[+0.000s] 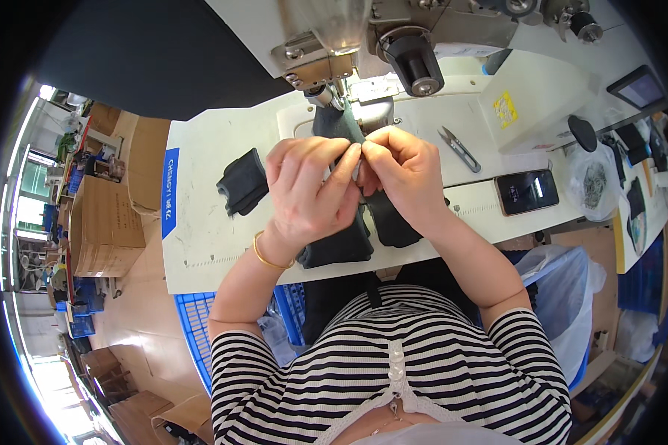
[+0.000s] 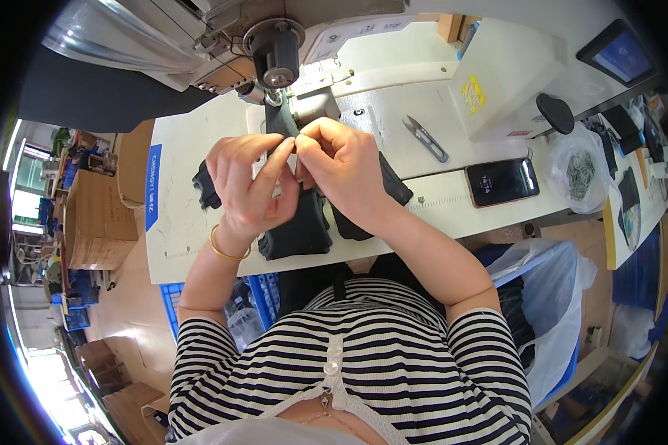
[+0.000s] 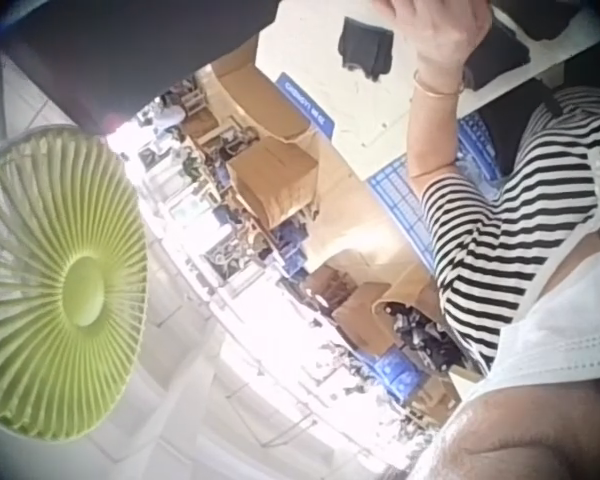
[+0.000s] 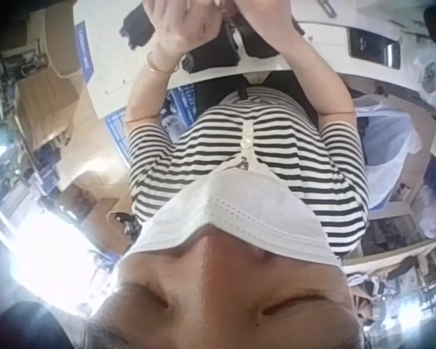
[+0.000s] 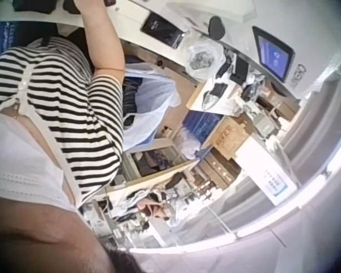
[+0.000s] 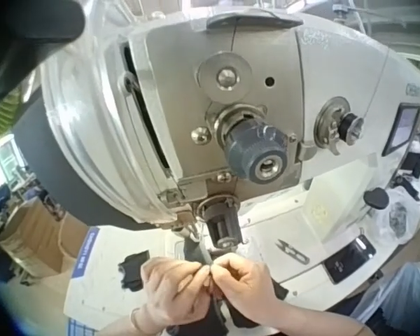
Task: Stitching or sewing upper panels of shoes using an industrial sewing machine.
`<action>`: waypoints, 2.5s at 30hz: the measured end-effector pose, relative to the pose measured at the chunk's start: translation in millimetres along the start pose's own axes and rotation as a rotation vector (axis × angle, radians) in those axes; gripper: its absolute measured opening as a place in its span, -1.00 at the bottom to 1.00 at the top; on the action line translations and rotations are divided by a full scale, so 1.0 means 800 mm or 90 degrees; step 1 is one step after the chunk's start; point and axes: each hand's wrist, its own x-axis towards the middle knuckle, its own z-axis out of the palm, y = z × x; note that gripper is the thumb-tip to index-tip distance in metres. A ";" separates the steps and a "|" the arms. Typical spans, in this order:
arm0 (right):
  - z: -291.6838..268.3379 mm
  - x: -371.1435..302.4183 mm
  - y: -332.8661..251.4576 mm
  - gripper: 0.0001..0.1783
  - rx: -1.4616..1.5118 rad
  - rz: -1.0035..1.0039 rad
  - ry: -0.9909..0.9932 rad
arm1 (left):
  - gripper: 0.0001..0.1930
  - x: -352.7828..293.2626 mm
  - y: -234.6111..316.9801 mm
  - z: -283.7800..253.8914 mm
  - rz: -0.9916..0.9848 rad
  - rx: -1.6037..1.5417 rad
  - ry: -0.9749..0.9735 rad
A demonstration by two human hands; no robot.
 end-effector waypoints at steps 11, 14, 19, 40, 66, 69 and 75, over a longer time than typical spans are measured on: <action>0.006 -0.005 0.001 -0.81 -0.015 -0.001 0.030 | -0.72 -0.010 -0.011 0.011 0.025 -0.010 0.040; 0.007 -0.005 0.003 -0.80 -0.004 0.000 0.028 | -0.75 -0.008 -0.013 0.012 0.036 -0.013 0.065; 0.010 -0.002 0.005 -0.79 -0.020 -0.011 0.036 | -0.75 -0.007 -0.019 0.012 0.051 -0.009 0.062; 0.013 0.004 0.009 -0.79 -0.018 -0.020 0.025 | -0.70 -0.003 -0.051 0.031 0.085 0.011 0.096; 0.025 -0.008 0.019 -0.79 -0.021 0.030 -0.022 | -0.72 -0.001 -0.072 0.058 0.040 0.003 0.154; 0.025 -0.009 0.021 -0.78 -0.023 0.034 -0.046 | -0.74 -0.002 -0.073 0.061 0.033 0.012 0.161; 0.025 -0.011 0.018 -0.80 -0.047 0.036 -0.078 | -0.75 -0.001 -0.073 0.062 0.027 0.001 0.166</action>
